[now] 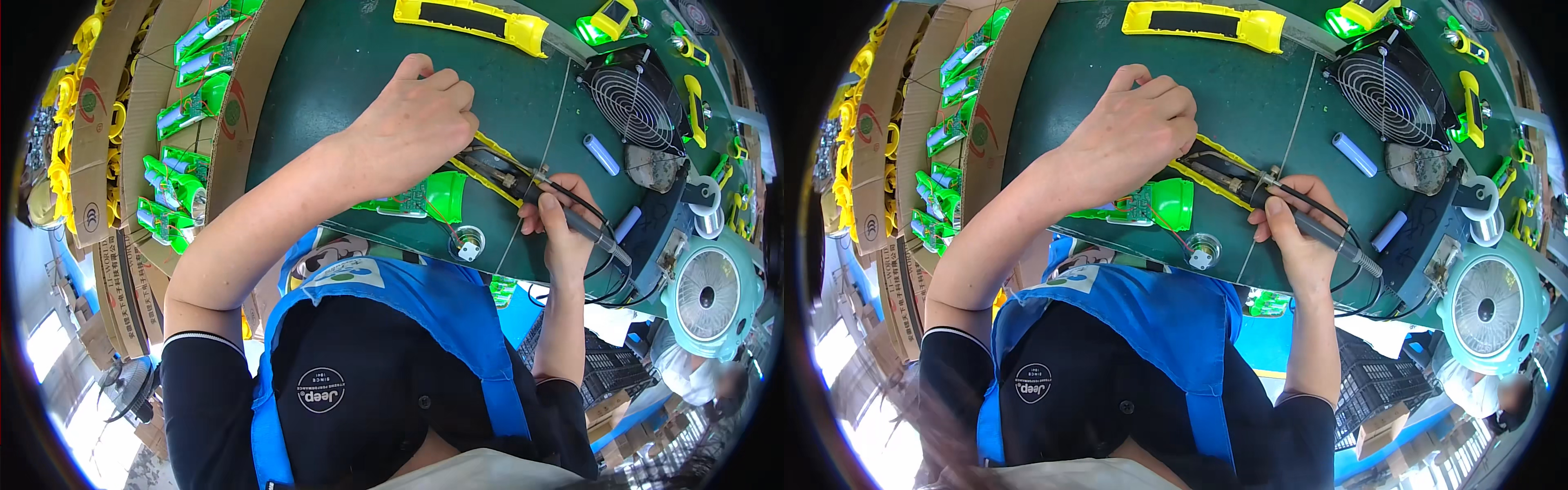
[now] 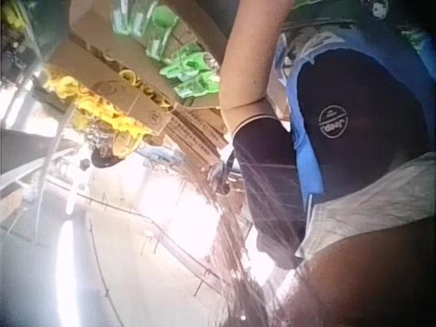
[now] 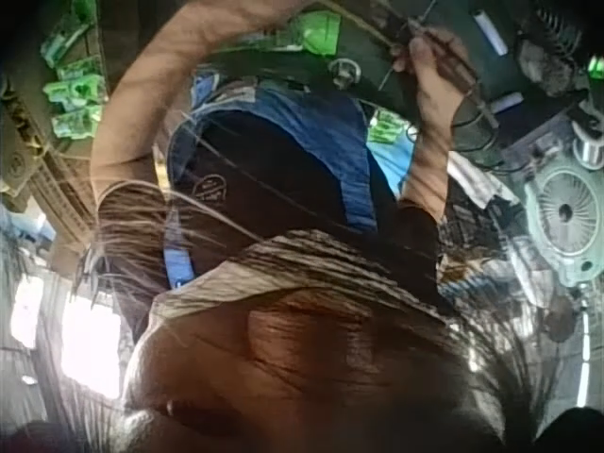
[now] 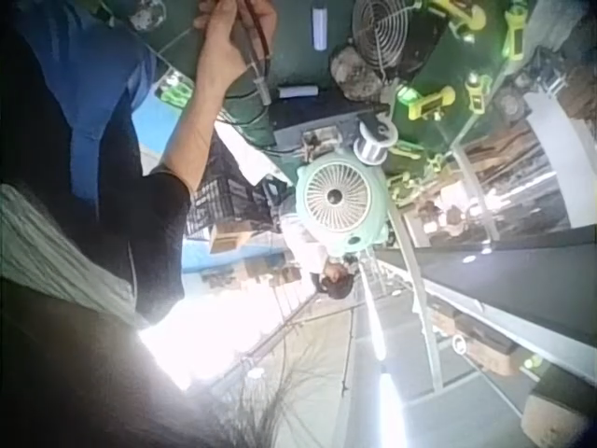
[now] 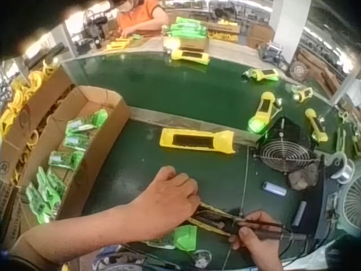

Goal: Soldering internal wiring and components onto circuit boards for handheld flashlights on an assembly line.

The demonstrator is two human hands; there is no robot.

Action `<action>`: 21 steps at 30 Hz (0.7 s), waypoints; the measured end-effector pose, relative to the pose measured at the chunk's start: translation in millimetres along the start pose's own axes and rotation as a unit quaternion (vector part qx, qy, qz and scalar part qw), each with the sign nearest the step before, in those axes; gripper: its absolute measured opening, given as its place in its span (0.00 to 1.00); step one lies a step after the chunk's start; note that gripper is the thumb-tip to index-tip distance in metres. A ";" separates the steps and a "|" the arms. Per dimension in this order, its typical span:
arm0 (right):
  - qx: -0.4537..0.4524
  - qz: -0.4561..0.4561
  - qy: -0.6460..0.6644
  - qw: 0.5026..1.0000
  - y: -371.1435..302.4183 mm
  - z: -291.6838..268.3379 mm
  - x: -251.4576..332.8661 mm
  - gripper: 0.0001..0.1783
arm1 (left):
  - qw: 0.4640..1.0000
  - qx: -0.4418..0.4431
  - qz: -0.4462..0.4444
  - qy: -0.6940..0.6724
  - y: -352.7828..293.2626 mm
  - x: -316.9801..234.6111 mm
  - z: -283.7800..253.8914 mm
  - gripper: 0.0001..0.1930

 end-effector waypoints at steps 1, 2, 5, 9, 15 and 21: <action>0.001 -0.003 0.002 1.000 -0.4 -1.5 -1.1 0.10 | 1.000 0.002 0.000 -0.001 -0.1 0.1 0.2 0.01; 0.001 -0.004 0.002 1.000 -1.6 -2.9 -2.9 0.10 | 1.000 0.004 0.000 -0.001 -0.2 0.2 0.4 0.01; -0.045 -0.033 0.049 0.997 -7.2 -17.2 -5.4 0.13 | 1.000 -0.001 0.003 -0.001 0.3 -0.8 -1.8 0.01; -0.067 -0.088 0.048 0.993 -10.9 -26.3 -9.2 0.19 | 1.000 -0.008 0.008 0.000 -0.6 -0.2 -0.3 0.01; -0.079 -0.133 0.108 0.982 -17.2 -19.7 -13.6 0.19 | 1.000 -0.001 0.022 0.015 1.8 -2.2 -1.4 0.05; -0.089 -0.184 0.139 0.969 -20.9 -23.9 -15.8 0.17 | 1.000 0.009 0.003 -0.003 3.5 -0.4 0.1 0.02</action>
Point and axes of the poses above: each hand's wrist, its own y-axis towards the middle knuckle, its own z-axis out of the palm, x = y × z, the point moved 7 cm from there along y, towards the middle knuckle, and after that the axes turned 5 degrees about -x, right-handed, at the moved point
